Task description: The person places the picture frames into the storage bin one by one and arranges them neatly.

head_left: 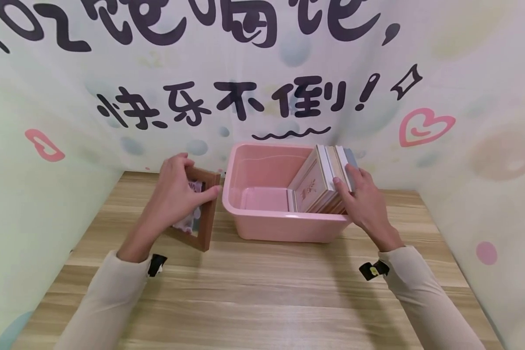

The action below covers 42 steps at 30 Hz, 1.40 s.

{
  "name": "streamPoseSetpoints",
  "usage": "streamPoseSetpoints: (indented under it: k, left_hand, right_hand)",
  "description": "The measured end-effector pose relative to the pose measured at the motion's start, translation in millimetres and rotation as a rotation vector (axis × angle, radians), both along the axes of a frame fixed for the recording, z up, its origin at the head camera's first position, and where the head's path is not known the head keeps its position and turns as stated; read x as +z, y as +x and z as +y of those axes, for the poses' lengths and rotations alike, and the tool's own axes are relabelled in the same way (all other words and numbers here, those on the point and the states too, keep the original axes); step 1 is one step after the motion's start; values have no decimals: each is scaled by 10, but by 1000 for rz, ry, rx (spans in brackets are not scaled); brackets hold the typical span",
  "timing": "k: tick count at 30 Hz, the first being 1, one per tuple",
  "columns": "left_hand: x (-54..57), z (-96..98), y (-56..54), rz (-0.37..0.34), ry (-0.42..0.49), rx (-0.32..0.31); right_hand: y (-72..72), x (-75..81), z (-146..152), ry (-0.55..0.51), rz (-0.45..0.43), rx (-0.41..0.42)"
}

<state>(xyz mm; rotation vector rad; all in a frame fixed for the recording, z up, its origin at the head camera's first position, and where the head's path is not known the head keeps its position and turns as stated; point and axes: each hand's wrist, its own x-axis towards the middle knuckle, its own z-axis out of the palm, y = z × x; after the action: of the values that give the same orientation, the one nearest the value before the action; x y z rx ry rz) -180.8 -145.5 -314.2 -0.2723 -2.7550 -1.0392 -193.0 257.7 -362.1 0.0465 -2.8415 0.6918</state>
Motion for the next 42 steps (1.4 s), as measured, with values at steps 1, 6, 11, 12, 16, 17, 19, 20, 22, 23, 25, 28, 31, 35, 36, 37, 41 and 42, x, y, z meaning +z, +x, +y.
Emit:
streamPoseSetpoints:
  k: [1,6,11,12,16,17,19,20,22,23,25,28,31,35,36,37,41,42]
  left_hand:
    - [48,20,-16,22,-6,-16]
    - [287,136,-68,74,-23,-79]
    - [500,261,-146,73,-6,-136]
    - [537,286,-167,75,-7,-148]
    - [661,423,-271,84,-14,-199]
    - [686,459,-294,89,-16,-212]
    - [731,530,-338,92,-20,-236]
    - [750,566,-362,96,-20,-246]
    - [784,639,-416,102,-14,-266]
    - [796,675,-447,106,-10,-275]
    - [812,745,-516,120,-3,-288]
    - [814,845,-622,143,2,-312]
    - [791,939,-710,177,-5,-349]
    - [750,1063,-797,220,-7,-415]
    - [738,1092,-817,231,-5,-433]
    - [726,1120,-839,241,-1,-451]
    - [680,1229,-929,281,14,-514]
    - [670,1258,-954,289,12,-525]
  right_hand:
    - [-1,0,1,-1,0,0]
    - [-4,2,4,-3,-2,-3]
    - [-7,-2,0,4,1,-6]
    - [-8,-4,-3,7,3,-5]
    - [-16,-11,7,15,13,-6]
    - [-18,-12,8,14,13,-5]
    - [-20,-15,10,11,13,-5]
    - [-21,-17,11,8,11,-6]
    - [-23,-19,12,8,6,-9]
    - [-23,-20,12,6,4,-11]
    - [-26,-20,11,8,1,-16]
    - [-32,-21,10,11,0,-20]
    - [-33,-22,11,11,1,-25]
    - [-33,-24,18,9,7,-29]
    - [-33,-26,19,9,9,-29]
    - [-35,-29,20,9,10,-28]
    - [-47,-33,26,5,18,-20]
    - [-51,-30,29,4,19,-20]
